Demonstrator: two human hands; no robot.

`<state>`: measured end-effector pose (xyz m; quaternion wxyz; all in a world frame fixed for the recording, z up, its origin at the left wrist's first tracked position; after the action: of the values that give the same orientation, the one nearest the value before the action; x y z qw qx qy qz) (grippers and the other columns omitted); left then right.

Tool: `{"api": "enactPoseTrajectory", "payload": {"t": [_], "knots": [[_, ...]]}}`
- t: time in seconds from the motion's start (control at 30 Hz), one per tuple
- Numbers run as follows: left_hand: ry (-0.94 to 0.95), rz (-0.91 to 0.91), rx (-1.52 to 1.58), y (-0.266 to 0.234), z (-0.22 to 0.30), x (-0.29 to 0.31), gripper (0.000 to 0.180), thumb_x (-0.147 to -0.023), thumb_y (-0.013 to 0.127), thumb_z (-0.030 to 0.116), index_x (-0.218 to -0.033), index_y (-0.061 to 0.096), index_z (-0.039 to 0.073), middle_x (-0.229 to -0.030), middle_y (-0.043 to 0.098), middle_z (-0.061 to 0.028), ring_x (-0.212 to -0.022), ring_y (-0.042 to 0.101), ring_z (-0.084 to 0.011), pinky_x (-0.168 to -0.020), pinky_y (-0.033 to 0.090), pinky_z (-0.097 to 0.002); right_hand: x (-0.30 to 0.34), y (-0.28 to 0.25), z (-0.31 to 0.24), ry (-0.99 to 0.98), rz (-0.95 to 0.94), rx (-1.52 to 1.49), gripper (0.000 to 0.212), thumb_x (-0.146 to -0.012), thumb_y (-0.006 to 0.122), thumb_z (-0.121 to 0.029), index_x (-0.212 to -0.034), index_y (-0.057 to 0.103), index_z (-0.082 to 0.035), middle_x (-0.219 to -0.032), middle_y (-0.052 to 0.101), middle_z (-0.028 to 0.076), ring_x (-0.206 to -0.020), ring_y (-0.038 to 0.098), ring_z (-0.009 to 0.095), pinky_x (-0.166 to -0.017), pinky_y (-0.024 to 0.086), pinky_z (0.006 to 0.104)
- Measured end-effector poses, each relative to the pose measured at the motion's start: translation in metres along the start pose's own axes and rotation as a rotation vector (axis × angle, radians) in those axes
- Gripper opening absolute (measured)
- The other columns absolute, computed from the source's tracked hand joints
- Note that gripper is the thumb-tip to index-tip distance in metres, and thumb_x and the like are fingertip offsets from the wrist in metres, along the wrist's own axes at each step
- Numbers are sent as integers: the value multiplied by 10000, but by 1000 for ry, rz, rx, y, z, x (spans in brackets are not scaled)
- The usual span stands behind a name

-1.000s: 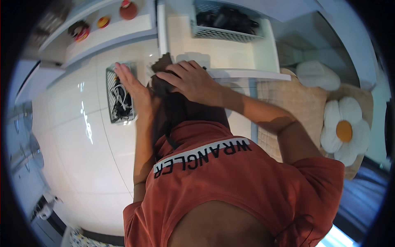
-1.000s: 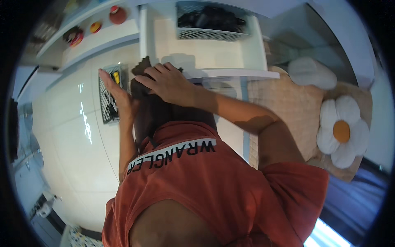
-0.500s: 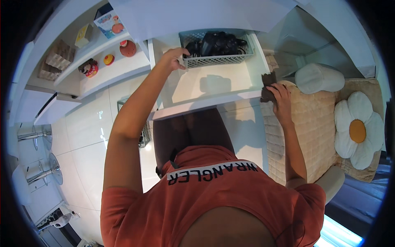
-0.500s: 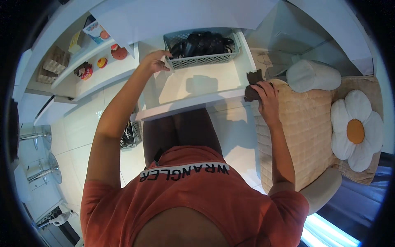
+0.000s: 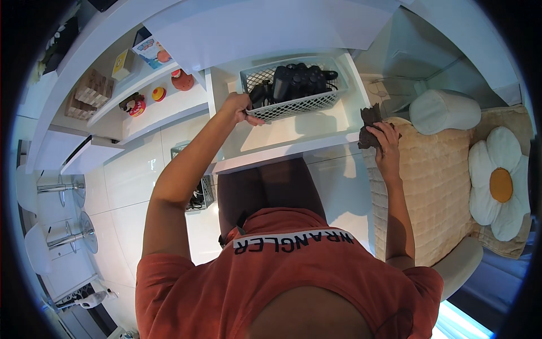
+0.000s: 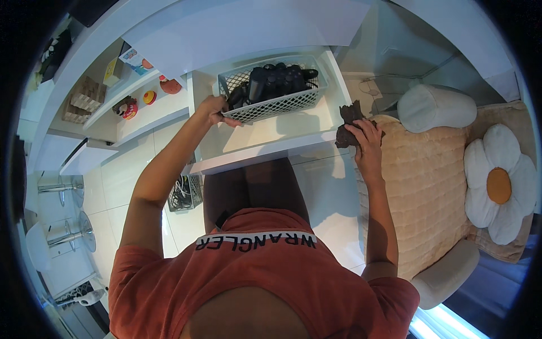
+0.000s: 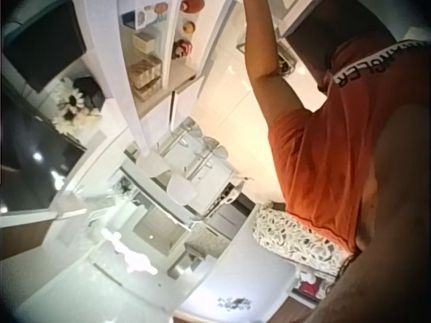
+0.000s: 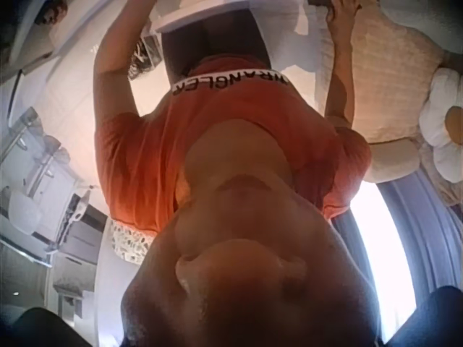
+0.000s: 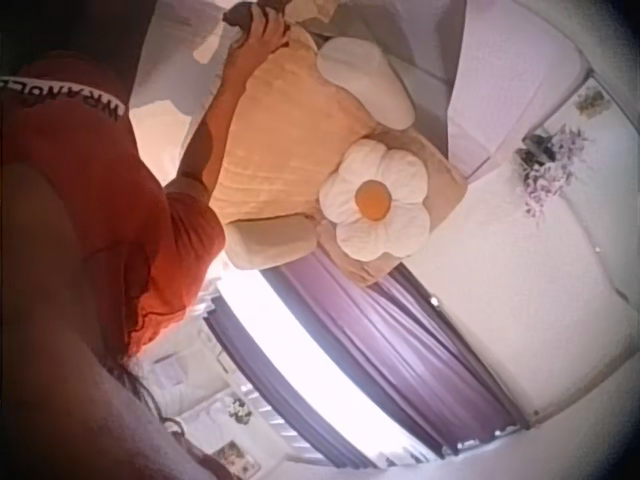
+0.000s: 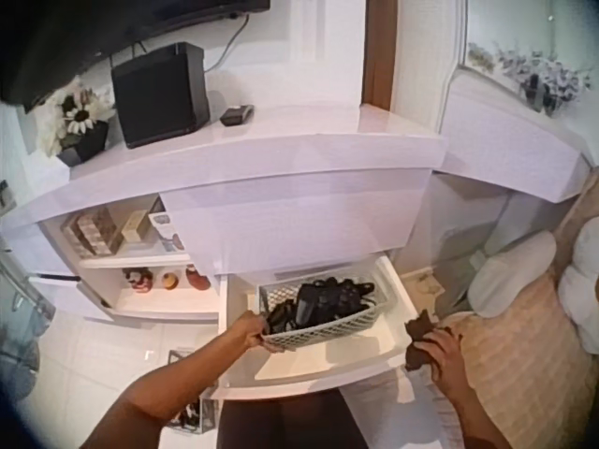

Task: The person cleans a set of drawers and stools using a cloth. The person wipes the inside and outside of drawers after removing baskets and boxes, then wipes the surfaces and bases of several stools and a cabinet door.

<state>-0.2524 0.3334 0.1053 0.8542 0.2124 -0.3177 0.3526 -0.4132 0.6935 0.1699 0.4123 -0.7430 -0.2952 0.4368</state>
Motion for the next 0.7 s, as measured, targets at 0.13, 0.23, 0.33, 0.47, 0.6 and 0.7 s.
{"api": "enactPoseTrajectory", "payload": {"t": [0.13, 0.23, 0.33, 0.47, 0.6, 0.7], "knots": [[46, 12, 25, -13, 10, 45, 357, -761, 361, -131, -1085, 269, -249, -1059, 367, -405, -842, 498, -624, -569, 547, -638, -3, 1, 1, -12, 13, -3, 570, -629, 500, 147, -1118, 575, -136, -1147, 507, 74, -1156, 437, 280, -1045, 233, 465], [93, -19, 55, -42, 15, 77, 442, -740, 389, -142, -1172, 297, -162, -1040, 411, -348, -864, 528, -568, -630, 537, -640, -6, 4, -2, -38, 19, -28, 575, -621, 482, 141, -1122, 577, -123, -1158, 512, 83, -1159, 437, 287, -1053, 225, 447], [235, -119, 71, -75, 29, 131, 390, -721, 436, -130, -1106, 369, -113, -1030, 411, -275, -860, 542, -478, -663, 536, -633, -4, 6, -4, -76, 13, -60, 591, -604, 470, 135, -1130, 578, -112, -1165, 522, 93, -1162, 438, 294, -1055, 228, 423], [282, 20, 83, -123, 36, 233, 312, -725, 453, -115, -1033, 408, -137, -999, 422, -241, -908, 536, -410, -690, 567, -572, 3, 8, -7, -116, -4, -86, 610, -591, 469, 141, -1137, 579, -108, -1168, 531, 92, -1161, 440, 294, -1036, 266, 388], [385, 281, 209, -181, -7, 331, 504, -827, 443, -14, -1286, 273, -134, -1167, 432, -362, -976, 549, -476, -741, 565, -503, 6, 10, -10, -118, 21, -79, 620, -591, 460, 145, -1145, 587, -103, -1191, 529, 95, -1172, 437, 292, -1034, 281, 386], [388, 504, 219, -222, -82, 375, 565, -798, 447, -8, -1328, 264, -77, -1212, 420, -345, -958, 578, -440, -764, 547, -521, -2, 18, -36, -249, 0, -125, 366, -817, 429, -128, -1126, 624, -133, -1163, 560, 86, -1146, 449, 290, -1025, 276, 411]]}}
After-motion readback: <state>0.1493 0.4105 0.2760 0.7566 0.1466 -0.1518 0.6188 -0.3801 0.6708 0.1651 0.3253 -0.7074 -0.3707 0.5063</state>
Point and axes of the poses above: each hand's wrist, its own x-axis away from the middle knuckle, its own y-axis out of the palm, z = x × y, the point moved 3 cm from there along -x, towards the middle knuckle
